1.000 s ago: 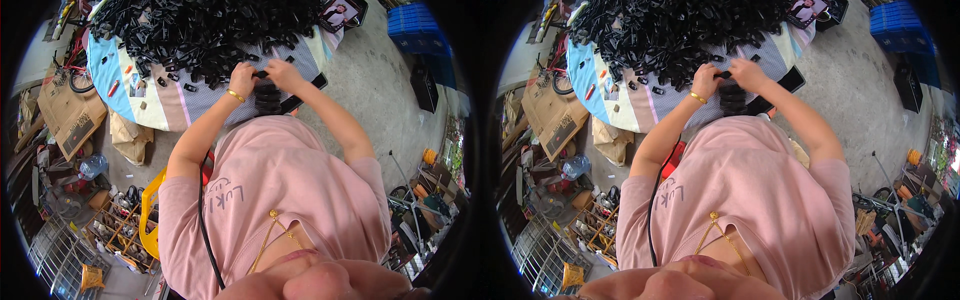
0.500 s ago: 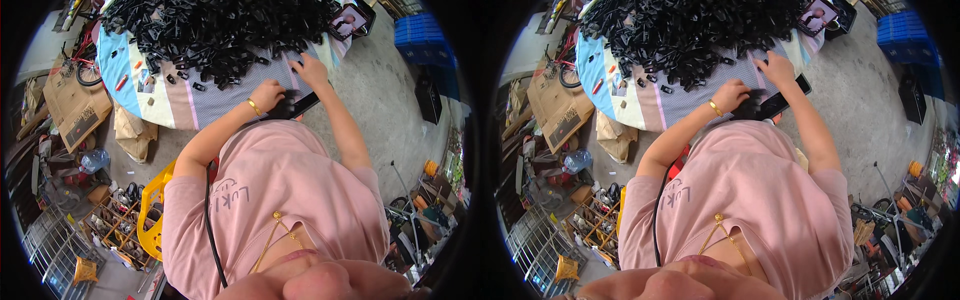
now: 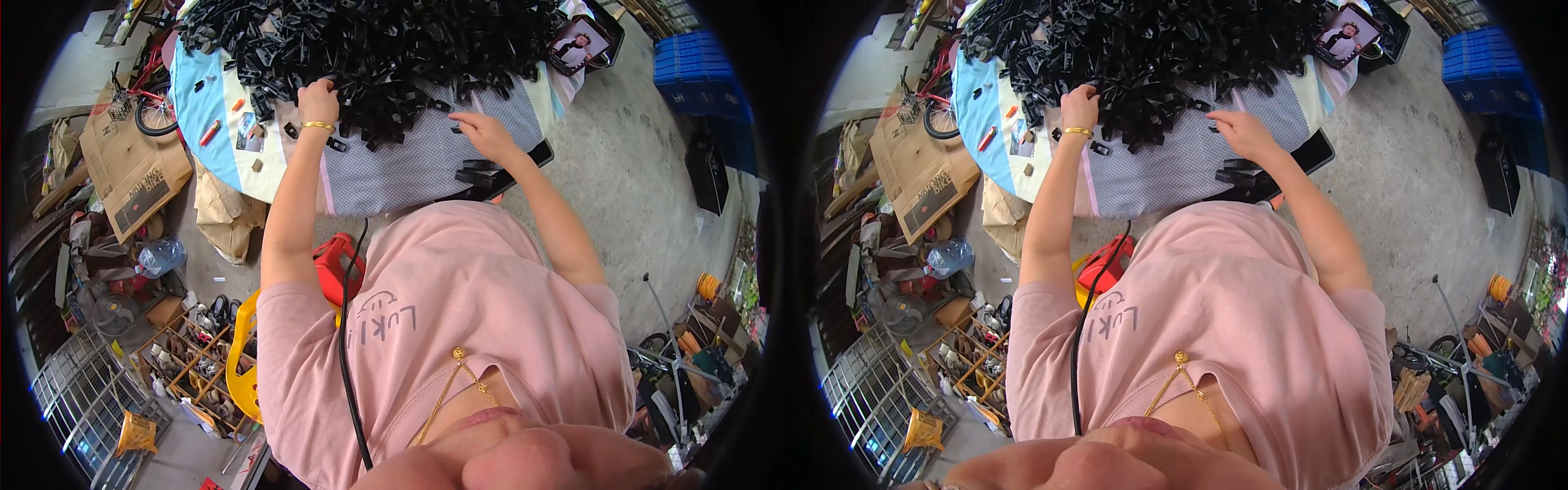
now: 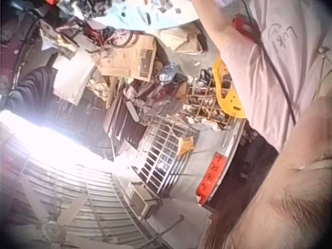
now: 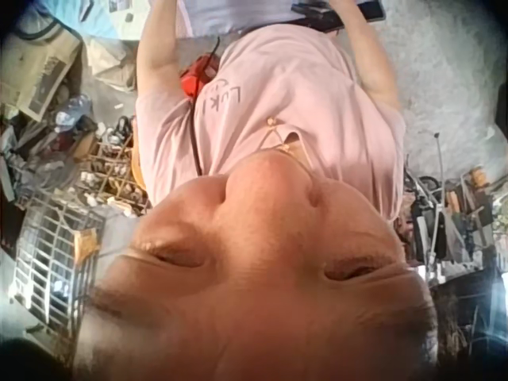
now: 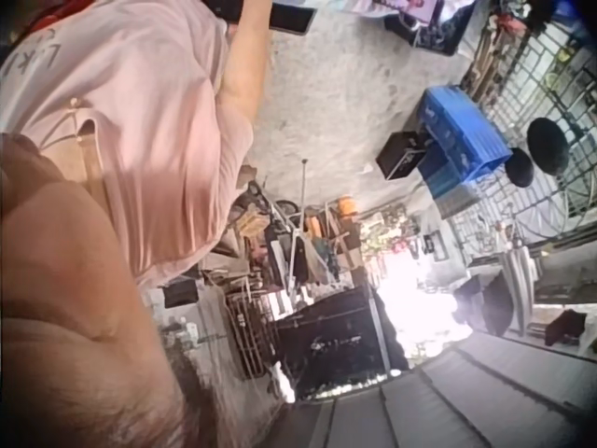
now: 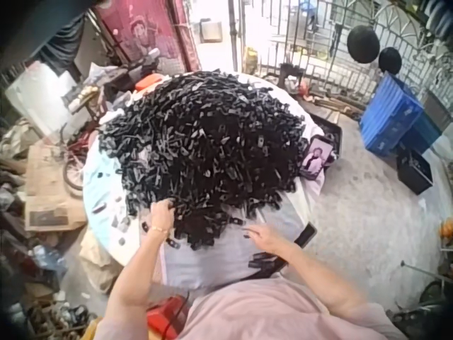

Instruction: Arrange small black plastic components onto a patterned work surface at a production station.

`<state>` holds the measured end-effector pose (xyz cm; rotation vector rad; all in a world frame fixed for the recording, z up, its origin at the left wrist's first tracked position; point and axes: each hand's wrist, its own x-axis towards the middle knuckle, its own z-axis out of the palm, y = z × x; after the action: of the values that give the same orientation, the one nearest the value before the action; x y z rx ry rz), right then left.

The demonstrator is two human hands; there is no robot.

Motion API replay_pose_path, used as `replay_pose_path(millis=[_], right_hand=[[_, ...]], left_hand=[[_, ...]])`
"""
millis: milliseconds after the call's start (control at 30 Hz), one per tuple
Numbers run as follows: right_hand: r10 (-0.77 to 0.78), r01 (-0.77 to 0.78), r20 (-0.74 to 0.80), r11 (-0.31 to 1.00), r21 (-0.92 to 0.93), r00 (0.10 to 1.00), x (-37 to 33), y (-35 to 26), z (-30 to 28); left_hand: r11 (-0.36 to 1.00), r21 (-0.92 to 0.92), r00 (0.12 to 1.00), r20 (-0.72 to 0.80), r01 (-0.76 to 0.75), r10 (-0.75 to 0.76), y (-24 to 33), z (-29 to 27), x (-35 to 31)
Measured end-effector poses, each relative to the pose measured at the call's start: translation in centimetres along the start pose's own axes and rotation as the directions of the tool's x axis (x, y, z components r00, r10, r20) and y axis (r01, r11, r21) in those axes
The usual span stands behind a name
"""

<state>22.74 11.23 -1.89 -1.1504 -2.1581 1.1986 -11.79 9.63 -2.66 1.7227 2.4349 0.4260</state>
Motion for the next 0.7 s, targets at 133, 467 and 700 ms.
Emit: replay_pose_path(millis=[133,467,700], right_hand=[[0.161,-0.154,0.023,0.968,-0.196,0.987,-0.1,0.4,0.9],[-0.196,0.156,-0.056,0.898,-0.412,0.979,-1.2,0.7,-0.8],[-0.099,0.081,-0.146,0.989,-0.126,0.984,-1.8,-1.1,-2.1]], left_hand=[[0.994,-0.109,0.999,0.054,-0.001,0.007,0.2,-0.7,-0.1],[0.44,-0.845,0.949,0.308,0.304,-0.064,6.0,-4.1,-3.9],[0.294,-0.721,0.726,0.678,0.627,0.116,13.6,2.5,-8.8]])
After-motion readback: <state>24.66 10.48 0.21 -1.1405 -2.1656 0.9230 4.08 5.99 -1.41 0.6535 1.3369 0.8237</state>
